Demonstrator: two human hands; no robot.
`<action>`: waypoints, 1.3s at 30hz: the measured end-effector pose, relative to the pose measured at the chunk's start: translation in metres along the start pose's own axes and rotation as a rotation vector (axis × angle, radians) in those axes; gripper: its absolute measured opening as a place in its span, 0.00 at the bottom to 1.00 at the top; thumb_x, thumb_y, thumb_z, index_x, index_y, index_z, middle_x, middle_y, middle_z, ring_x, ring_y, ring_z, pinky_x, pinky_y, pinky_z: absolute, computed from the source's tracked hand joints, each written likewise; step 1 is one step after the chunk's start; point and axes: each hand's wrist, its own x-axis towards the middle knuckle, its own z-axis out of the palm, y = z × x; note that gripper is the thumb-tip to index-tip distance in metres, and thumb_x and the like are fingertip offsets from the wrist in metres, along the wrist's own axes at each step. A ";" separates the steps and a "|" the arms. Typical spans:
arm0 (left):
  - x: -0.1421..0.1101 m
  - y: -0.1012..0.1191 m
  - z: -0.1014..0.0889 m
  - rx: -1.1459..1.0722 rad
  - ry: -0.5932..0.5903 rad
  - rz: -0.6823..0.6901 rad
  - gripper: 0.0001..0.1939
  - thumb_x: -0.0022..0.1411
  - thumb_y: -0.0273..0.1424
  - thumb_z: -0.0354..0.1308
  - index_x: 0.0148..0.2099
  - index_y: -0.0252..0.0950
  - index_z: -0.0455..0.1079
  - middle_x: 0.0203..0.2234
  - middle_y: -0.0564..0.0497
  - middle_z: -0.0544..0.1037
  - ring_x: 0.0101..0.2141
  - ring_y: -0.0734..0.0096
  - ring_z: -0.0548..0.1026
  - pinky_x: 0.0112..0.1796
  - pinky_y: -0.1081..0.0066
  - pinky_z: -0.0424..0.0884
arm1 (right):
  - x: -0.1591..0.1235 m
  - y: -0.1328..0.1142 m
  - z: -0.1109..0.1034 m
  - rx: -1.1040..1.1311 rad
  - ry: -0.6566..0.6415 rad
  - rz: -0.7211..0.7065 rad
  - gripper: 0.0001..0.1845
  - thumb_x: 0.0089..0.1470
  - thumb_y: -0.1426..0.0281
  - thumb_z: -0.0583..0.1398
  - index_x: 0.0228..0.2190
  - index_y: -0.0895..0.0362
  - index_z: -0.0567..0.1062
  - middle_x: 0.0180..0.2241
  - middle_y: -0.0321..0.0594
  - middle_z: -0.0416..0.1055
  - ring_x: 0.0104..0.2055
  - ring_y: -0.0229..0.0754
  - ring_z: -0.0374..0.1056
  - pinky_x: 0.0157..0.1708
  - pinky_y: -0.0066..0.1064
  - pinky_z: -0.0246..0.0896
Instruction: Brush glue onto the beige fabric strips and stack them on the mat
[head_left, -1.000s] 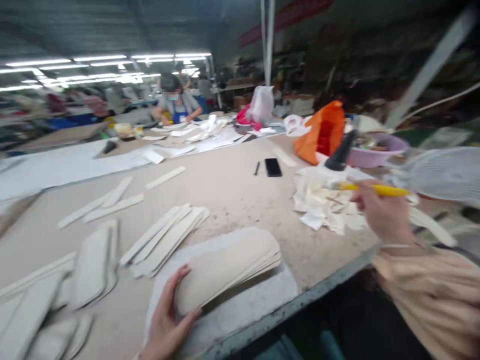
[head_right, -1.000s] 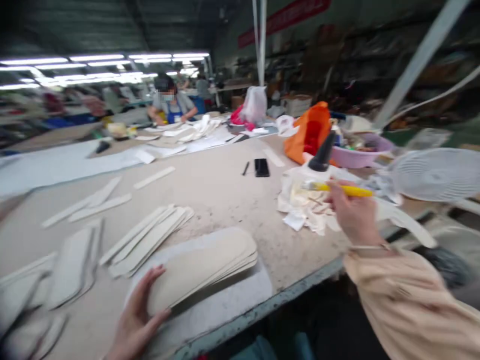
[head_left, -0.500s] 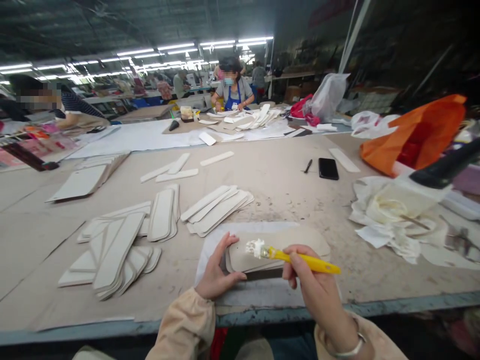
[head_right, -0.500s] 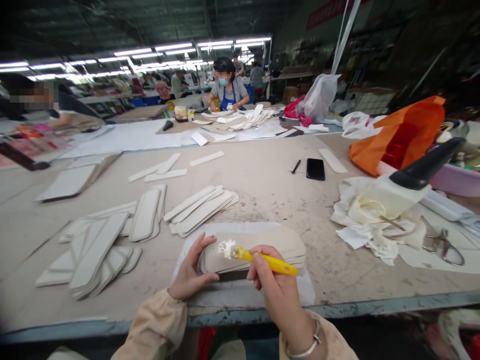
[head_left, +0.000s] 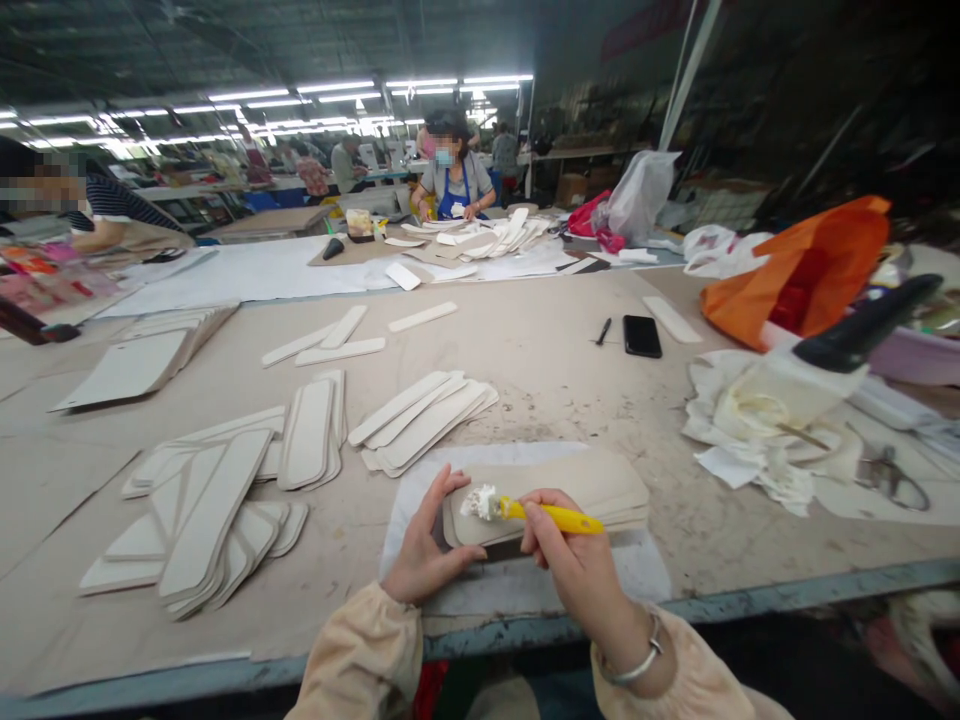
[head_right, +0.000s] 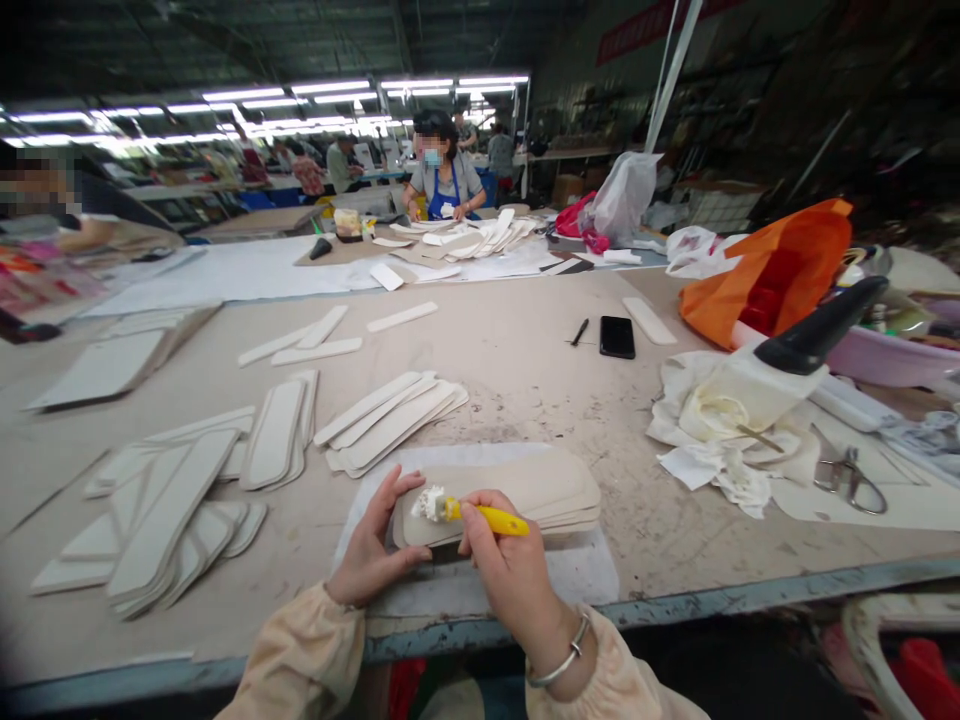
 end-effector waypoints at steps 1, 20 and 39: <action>0.000 0.000 0.000 0.004 0.001 0.002 0.51 0.50 0.36 0.69 0.69 0.44 0.43 0.58 0.43 0.67 0.62 0.51 0.60 0.62 0.49 0.53 | 0.000 0.000 -0.004 -0.012 0.019 -0.006 0.16 0.60 0.54 0.55 0.35 0.54 0.71 0.19 0.33 0.67 0.19 0.36 0.61 0.20 0.27 0.57; -0.001 -0.007 0.000 0.042 0.023 -0.045 0.46 0.52 0.33 0.68 0.68 0.46 0.47 0.58 0.44 0.66 0.63 0.51 0.59 0.62 0.47 0.51 | 0.004 0.004 -0.113 -0.195 0.605 -0.069 0.20 0.57 0.52 0.58 0.34 0.57 0.70 0.19 0.33 0.67 0.17 0.34 0.59 0.17 0.25 0.57; 0.000 -0.003 0.000 0.057 -0.020 0.038 0.49 0.52 0.34 0.68 0.69 0.45 0.42 0.58 0.43 0.66 0.62 0.53 0.60 0.62 0.49 0.53 | -0.014 -0.001 -0.019 -0.124 0.035 -0.029 0.16 0.61 0.57 0.55 0.34 0.57 0.71 0.18 0.33 0.67 0.18 0.35 0.60 0.19 0.25 0.55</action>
